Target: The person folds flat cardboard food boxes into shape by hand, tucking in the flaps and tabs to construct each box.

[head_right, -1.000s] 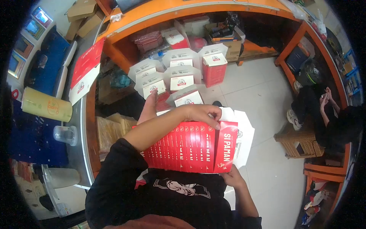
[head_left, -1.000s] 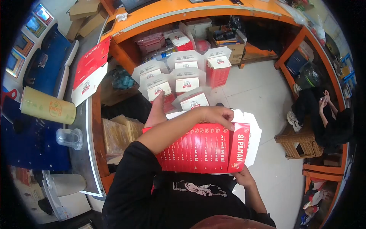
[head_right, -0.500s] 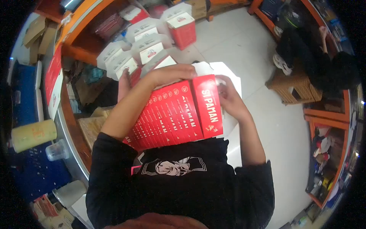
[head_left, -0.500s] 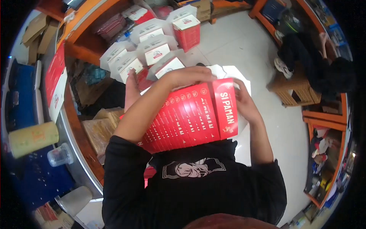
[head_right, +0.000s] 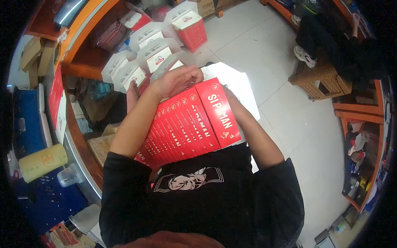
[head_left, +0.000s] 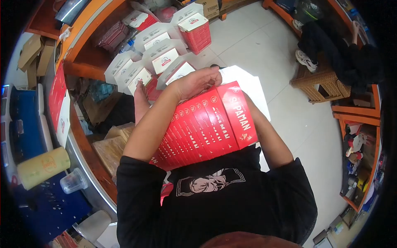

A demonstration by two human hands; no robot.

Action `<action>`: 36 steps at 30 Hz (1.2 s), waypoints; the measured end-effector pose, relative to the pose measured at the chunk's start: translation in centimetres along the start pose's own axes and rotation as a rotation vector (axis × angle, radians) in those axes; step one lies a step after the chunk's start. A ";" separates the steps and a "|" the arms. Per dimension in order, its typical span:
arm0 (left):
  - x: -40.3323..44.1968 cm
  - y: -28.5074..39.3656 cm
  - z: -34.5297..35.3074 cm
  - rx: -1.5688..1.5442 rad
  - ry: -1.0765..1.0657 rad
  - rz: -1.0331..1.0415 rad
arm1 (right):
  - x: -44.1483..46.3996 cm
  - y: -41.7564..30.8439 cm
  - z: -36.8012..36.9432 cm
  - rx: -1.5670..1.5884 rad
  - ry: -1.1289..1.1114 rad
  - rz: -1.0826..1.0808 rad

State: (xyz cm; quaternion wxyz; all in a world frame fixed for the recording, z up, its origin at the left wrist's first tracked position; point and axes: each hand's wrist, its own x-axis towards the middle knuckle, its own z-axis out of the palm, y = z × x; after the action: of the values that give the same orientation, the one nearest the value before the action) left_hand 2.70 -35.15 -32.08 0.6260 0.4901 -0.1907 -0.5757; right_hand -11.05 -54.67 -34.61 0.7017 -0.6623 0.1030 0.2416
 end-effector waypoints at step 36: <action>-7.0 -1.5 13.0 1.447 0.195 0.453 | -13.2 0.1 -2.5 -0.488 -0.058 -0.522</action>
State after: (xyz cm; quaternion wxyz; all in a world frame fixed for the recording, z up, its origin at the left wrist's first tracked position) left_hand -10.40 -33.76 -25.22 0.2659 0.7756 -0.5600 -0.1190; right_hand -22.05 -59.84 -28.81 0.5634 -0.8074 -0.1505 0.0902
